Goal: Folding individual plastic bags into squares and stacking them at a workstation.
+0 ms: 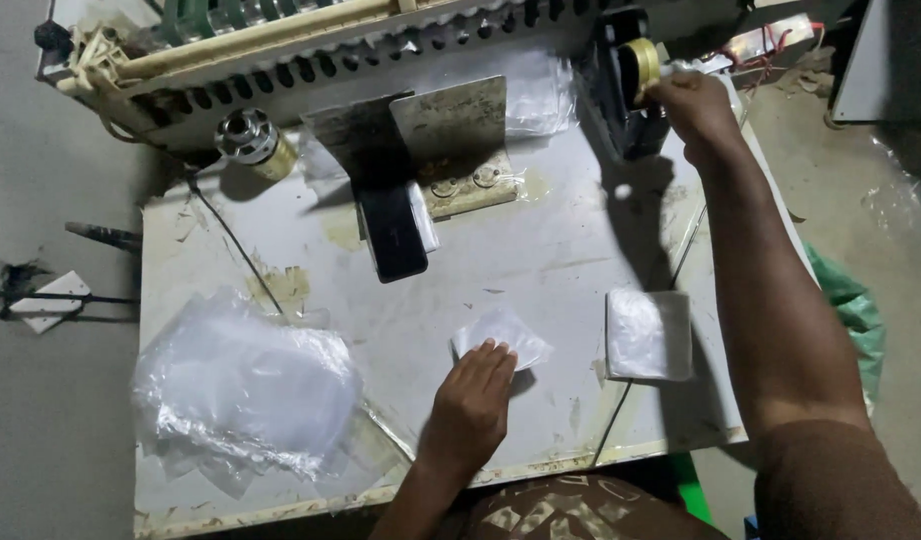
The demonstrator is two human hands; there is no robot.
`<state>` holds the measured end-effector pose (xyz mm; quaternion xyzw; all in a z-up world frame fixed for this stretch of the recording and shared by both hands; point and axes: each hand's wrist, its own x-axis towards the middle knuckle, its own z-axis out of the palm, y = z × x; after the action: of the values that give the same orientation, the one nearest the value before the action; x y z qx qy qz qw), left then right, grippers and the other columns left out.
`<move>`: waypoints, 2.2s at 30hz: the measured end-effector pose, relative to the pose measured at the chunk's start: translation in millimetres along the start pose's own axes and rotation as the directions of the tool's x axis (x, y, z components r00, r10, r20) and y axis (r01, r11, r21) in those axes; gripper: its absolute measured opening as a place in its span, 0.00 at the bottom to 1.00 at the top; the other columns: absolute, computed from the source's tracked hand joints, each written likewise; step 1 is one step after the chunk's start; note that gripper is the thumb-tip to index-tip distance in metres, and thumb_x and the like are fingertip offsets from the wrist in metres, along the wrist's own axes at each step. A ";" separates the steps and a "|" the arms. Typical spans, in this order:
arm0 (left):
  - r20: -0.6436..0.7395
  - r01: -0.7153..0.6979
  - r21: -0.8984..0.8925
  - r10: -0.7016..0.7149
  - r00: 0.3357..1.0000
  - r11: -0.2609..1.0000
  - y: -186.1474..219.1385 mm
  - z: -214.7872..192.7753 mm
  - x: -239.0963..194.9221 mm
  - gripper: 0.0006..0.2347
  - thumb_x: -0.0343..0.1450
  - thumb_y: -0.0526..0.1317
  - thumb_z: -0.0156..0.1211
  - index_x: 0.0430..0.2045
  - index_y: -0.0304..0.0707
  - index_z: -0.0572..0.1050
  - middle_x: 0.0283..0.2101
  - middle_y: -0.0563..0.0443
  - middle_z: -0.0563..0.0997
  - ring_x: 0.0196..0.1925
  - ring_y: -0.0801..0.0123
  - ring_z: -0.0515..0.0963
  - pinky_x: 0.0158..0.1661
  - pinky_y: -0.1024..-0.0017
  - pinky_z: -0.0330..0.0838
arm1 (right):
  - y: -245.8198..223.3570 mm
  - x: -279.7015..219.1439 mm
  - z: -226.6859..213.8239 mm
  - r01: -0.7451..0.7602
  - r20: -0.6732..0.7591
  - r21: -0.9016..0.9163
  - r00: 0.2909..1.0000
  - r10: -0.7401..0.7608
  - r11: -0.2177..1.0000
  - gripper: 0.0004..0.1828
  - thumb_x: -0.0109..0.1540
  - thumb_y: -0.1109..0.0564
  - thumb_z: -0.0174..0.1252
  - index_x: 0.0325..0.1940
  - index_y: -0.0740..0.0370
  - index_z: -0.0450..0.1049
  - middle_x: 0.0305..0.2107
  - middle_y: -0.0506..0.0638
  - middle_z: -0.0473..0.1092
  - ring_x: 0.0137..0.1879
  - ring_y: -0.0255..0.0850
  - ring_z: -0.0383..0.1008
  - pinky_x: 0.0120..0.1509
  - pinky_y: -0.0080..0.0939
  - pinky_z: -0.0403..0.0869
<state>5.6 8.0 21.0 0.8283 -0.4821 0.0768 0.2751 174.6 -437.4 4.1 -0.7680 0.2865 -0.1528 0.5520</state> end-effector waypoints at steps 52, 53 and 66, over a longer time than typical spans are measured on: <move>0.444 0.530 -0.718 -0.289 0.848 0.451 36.8 99.1 88.1 0.19 0.81 0.49 0.43 0.59 0.35 0.73 0.48 0.39 0.80 0.52 0.65 0.78 0.53 0.62 0.73 | 22.9 -348.3 -66.7 -0.348 0.174 0.472 0.937 0.302 0.810 0.13 0.60 0.65 0.64 0.49 0.70 0.76 0.27 0.57 0.77 0.15 0.37 0.71 0.14 0.32 0.71; 0.456 0.531 -0.717 -0.273 0.847 0.451 39.8 79.8 100.1 0.19 0.81 0.49 0.43 0.59 0.35 0.73 0.48 0.39 0.80 0.52 0.65 0.78 0.53 0.62 0.73 | 34.4 -343.6 -89.4 -0.349 0.159 0.478 0.937 0.312 0.806 0.13 0.60 0.65 0.64 0.49 0.70 0.76 0.27 0.57 0.77 0.15 0.37 0.71 0.14 0.32 0.71; 0.252 0.529 -0.719 -0.540 0.803 0.451 0.5 33.6 97.5 0.29 0.75 0.58 0.40 0.65 0.35 0.65 0.47 0.49 0.81 0.51 0.68 0.79 0.48 0.70 0.76 | 334.0 -289.9 -216.2 -0.551 -0.476 0.414 0.547 0.688 0.725 0.36 0.68 0.32 0.55 0.64 0.65 0.62 0.52 0.63 0.71 0.44 0.47 0.82 0.39 0.48 0.79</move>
<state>51.6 -83.8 31.3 0.7407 -0.1811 -0.2175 0.6094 -264.0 -500.8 -210.3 -0.4606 0.6811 -0.2116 0.5284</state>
